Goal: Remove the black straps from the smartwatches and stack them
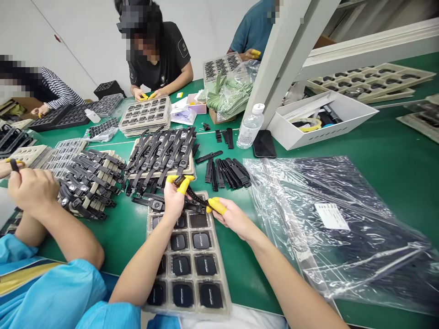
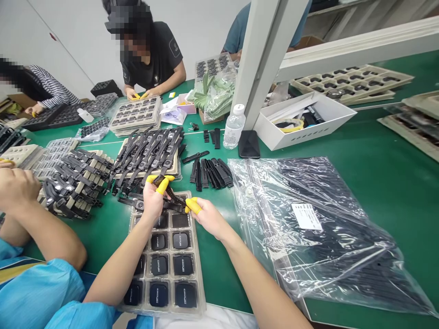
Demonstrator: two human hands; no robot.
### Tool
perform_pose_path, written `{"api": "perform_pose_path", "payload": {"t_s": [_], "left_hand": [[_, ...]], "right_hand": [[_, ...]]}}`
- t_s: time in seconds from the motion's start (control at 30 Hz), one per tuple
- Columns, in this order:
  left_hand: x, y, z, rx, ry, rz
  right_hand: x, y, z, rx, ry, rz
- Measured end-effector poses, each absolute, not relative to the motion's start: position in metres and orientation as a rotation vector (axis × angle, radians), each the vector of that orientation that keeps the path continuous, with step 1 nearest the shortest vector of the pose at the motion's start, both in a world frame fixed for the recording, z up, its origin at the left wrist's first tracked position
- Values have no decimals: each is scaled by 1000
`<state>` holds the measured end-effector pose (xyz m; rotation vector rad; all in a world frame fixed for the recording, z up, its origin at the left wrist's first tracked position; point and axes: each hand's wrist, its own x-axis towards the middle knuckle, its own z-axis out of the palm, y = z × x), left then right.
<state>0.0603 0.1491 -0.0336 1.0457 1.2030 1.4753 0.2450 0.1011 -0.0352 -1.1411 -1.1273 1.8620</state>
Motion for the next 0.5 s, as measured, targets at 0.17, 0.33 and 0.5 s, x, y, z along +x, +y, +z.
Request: {"api": "perform_pose_path", "payload": {"t_s": [0.17,0.33,0.5], "left_hand": [[57,148,-36,1040,1168,1490],[53,146,-33,1026,1158,1556],[46,151,-27,948,1151,1685]], "right_hand": [[246,103,-36,-1182,-1106,1845],[247,101,-31,-1115,-1188,1901],[251,102,-36,-1120,-1216,1832]]}}
